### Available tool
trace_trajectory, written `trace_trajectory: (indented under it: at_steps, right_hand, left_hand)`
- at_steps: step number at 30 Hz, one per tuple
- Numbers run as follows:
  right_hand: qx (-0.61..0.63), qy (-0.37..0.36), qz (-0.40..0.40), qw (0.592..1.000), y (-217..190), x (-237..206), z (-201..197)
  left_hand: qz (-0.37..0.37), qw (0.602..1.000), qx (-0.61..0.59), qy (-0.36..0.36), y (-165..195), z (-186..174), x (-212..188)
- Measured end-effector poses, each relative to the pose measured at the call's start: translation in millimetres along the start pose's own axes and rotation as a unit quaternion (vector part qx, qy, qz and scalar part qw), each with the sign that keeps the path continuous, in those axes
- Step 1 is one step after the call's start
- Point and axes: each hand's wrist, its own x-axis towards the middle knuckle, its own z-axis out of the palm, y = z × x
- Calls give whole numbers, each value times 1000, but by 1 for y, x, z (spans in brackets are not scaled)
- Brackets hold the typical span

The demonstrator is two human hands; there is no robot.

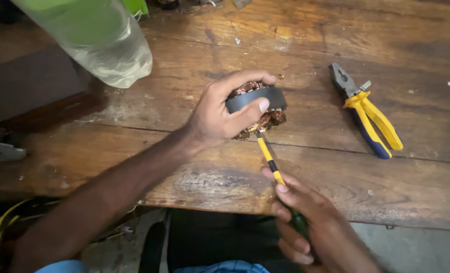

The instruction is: The person holds a motor armature with copper windings on a wooden workbench and pries at the windings with a screwdriver, working around the part with their fingers. They pick up pliers to grip and pull at the copper, then continue prying and pulling windings loose by hand.

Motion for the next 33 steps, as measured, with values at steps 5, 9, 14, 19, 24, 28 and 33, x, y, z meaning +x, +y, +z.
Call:
trace_trajectory:
  at_steps: [5,9,14,19,24,28,33]
  right_hand:
    - [46,63,59,995,9,6,18]
    - [68,-21,9,997,7,8,17]
    - [35,100,47,993,-2,6,1]
    - [48,73,30,996,-9,8,-9]
    - [85,13,27,996,-24,8,-9]
    - [57,60,43,996,-28,4,11]
    - [13,143,61,988,-26,1,42]
  left_hand:
    - [-45,999,10,1,1,4,-2]
    - [-32,999,-12,-10,-2,0,2]
    - [-70,993,-45,-86,-6,-18,18]
    - [-72,988,-35,-130,4,-29,25]
    - [-31,992,-35,-115,14,-21,26]
    - [-46,994,9,-104,21,-18,23]
    - [-41,994,54,-84,23,-11,23]
